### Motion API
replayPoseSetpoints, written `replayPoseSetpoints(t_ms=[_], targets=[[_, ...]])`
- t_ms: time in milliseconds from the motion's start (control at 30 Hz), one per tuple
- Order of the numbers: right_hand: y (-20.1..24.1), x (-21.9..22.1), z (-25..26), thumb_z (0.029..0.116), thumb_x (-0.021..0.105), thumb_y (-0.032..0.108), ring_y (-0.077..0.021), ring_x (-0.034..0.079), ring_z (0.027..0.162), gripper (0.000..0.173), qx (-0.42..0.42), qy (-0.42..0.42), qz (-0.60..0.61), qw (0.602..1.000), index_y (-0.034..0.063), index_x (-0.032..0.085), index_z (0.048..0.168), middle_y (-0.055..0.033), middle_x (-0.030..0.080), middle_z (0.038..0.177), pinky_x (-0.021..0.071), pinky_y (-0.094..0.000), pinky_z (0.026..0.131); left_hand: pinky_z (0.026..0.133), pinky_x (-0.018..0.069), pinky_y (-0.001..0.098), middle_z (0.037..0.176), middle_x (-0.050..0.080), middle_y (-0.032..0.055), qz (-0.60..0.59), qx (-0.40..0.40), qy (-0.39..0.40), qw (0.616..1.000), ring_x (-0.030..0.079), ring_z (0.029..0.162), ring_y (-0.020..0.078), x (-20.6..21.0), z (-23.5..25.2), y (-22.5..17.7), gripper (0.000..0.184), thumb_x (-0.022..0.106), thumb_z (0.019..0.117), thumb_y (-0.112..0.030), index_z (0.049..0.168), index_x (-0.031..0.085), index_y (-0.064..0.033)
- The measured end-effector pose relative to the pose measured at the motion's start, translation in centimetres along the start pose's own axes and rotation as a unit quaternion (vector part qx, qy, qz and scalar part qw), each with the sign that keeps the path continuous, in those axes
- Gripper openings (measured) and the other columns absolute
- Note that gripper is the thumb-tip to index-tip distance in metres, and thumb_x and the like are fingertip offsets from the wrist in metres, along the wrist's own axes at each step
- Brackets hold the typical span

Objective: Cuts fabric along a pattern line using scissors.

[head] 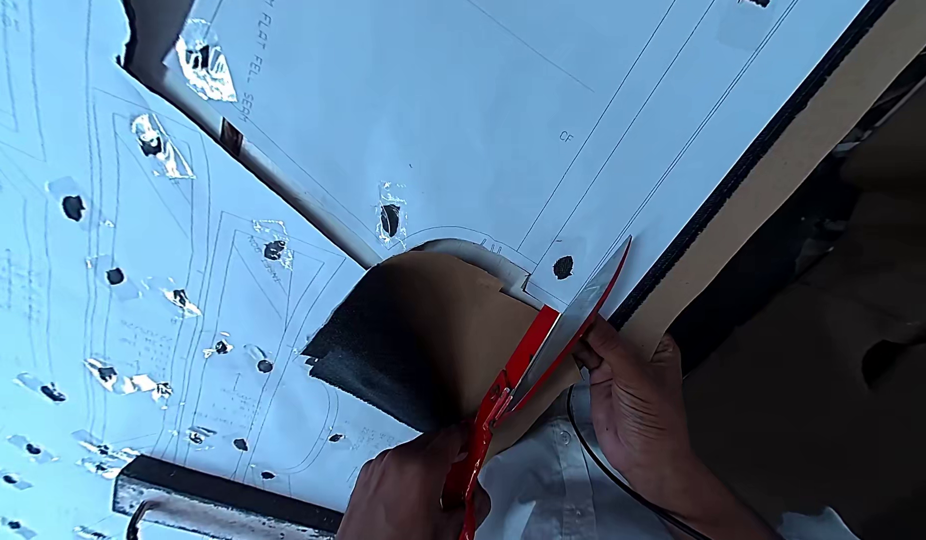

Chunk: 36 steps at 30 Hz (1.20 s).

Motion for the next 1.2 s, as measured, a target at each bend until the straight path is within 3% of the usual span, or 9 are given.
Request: replayPoseSetpoints(t_ms=[1067, 1200], targets=[[-0.11, -0.12, 0.11, 0.0836, 0.079, -0.001, -0.0137, 0.075, 0.079, 0.02, -0.004, -0.005, -0.002, 1.0, 0.008, 0.074, 0.1, -0.0073, 0.076, 0.091, 0.0634, -0.0287, 0.075, 0.059, 0.0581, 0.0524, 0.084, 0.076, 0.0086, -0.002, -0.012, -0.017, 1.0, 0.074, 0.071, 0.0283, 0.29, 0.19, 0.56, 0.027, 0.074, 0.0765, -0.019, 0.099, 0.077, -0.0042], [-0.11, -0.1, 0.09, 0.081, 0.082, 0.0, -0.0131, 0.074, 0.078, 0.023, -0.006, -0.003, 0.002, 1.0, 0.0099, 0.074, 0.1, -0.0064, 0.076, 0.09, 0.0634, -0.0289, 0.075, 0.059, 0.0575, 0.053, 0.086, 0.075, 0.0113, -0.002, -0.009, -0.007, 1.0, 0.073, 0.071, 0.0307, 0.23, 0.08, 0.11, 0.028, 0.074, 0.0779, -0.017, 0.102, 0.076, -0.0021]])
Point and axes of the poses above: each hand's wrist, its own z-axis towards the middle knuckle, its own x-axis out of the palm, y = z × x, the point moved 10 cm from there along z, towards the middle knuckle
